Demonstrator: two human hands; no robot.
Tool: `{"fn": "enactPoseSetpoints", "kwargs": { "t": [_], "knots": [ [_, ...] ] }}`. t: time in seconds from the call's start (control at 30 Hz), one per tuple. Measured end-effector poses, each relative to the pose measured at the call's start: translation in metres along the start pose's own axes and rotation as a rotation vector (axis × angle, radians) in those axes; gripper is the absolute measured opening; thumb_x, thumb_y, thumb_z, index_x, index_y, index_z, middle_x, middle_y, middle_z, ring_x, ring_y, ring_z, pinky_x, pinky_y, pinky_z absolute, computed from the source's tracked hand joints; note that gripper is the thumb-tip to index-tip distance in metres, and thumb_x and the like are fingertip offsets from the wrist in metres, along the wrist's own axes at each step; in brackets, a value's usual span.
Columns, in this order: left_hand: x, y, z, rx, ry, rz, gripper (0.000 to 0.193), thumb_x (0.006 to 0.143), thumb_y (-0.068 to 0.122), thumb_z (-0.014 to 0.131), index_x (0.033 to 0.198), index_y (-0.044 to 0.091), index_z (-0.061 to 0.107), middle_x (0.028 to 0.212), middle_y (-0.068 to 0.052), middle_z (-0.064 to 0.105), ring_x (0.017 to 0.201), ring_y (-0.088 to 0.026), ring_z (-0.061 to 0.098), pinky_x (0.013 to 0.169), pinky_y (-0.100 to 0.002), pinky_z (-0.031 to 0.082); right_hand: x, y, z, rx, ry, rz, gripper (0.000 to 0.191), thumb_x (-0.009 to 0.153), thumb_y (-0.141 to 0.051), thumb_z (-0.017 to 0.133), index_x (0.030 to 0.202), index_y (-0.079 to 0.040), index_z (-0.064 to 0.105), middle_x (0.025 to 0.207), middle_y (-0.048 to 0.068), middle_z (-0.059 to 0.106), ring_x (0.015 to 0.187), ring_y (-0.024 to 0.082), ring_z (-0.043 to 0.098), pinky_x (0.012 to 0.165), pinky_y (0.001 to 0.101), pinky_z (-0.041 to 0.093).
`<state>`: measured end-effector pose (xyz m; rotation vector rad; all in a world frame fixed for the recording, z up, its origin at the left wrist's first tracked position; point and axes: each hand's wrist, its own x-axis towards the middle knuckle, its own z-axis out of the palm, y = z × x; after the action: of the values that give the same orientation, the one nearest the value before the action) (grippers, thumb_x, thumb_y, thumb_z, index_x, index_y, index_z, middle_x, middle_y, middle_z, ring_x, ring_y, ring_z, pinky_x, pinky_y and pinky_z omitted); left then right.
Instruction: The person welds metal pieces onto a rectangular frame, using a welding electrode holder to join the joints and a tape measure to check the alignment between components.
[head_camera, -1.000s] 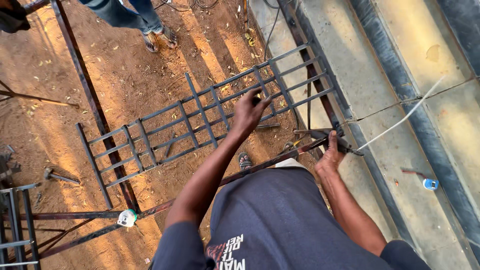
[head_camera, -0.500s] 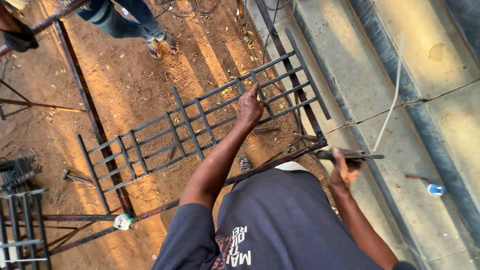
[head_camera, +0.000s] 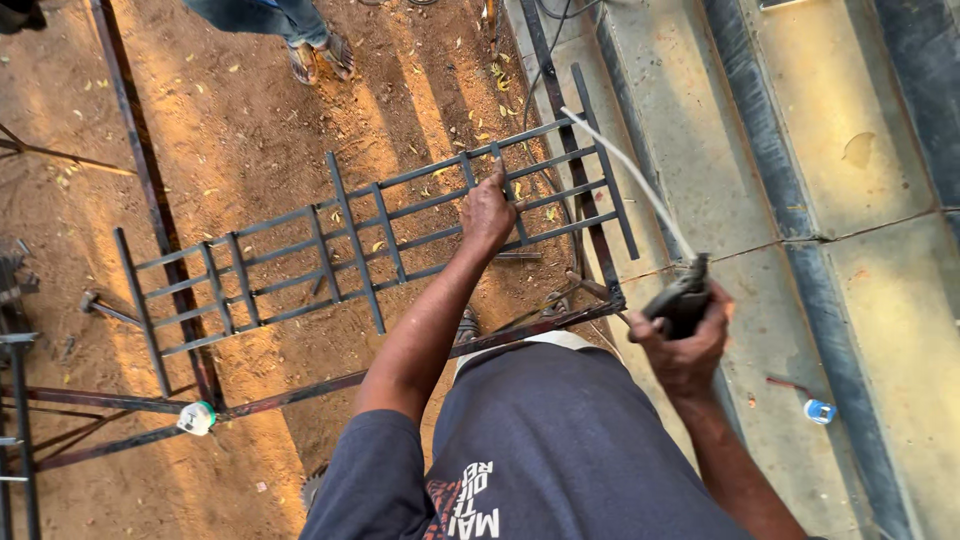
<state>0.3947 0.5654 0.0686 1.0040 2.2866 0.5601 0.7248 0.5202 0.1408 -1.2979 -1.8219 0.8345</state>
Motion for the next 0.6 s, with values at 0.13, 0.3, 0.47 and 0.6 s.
{"fn": "enactPoseSetpoints", "kwargs": {
  "t": [0.13, 0.3, 0.47, 0.6],
  "knots": [
    [0.009, 0.003, 0.007, 0.057, 0.024, -0.001, 0.088, 0.077, 0.027, 0.086, 0.153, 0.017, 0.043, 0.101, -0.009, 0.077, 0.081, -0.017, 0.072, 0.075, -0.037, 0.060, 0.010, -0.023, 0.004, -0.014, -0.084, 0.063, 0.091, 0.078, -0.039, 0.089, 0.143, 0.000, 0.039, 0.099, 0.006, 0.062, 0.077, 0.016, 0.065, 0.067, 0.0289, 0.057],
    [0.017, 0.003, 0.013, 0.073, 0.009, -0.009, 0.093, 0.075, 0.024, 0.088, 0.154, 0.015, 0.039, 0.108, -0.012, 0.074, 0.085, -0.021, 0.072, 0.075, -0.039, 0.062, 0.024, -0.040, 0.000, -0.147, -0.150, -0.094, 0.096, 0.078, -0.039, 0.089, 0.148, 0.001, 0.037, 0.109, 0.013, 0.061, 0.083, 0.019, 0.069, 0.070, 0.0302, 0.062],
    [0.020, 0.006, 0.017, 0.061, -0.021, -0.119, 0.075, 0.079, 0.025, 0.087, 0.146, 0.020, 0.055, 0.110, -0.008, 0.077, 0.090, -0.017, 0.072, 0.084, -0.040, 0.061, 0.027, -0.041, -0.005, -0.194, -0.157, -0.128, 0.096, 0.077, -0.039, 0.090, 0.148, 0.001, 0.038, 0.114, 0.016, 0.059, 0.085, 0.020, 0.068, 0.071, 0.0313, 0.062],
    [0.019, 0.010, 0.020, 0.060, -0.026, -0.182, 0.067, 0.081, 0.026, 0.086, 0.143, 0.025, 0.060, 0.110, -0.005, 0.076, 0.092, -0.016, 0.072, 0.086, -0.039, 0.061, 0.038, -0.038, 0.000, -0.103, -0.156, -0.148, 0.097, 0.081, -0.039, 0.088, 0.151, 0.002, 0.036, 0.119, 0.017, 0.061, 0.097, 0.024, 0.070, 0.080, 0.0324, 0.064]
  ]
}}
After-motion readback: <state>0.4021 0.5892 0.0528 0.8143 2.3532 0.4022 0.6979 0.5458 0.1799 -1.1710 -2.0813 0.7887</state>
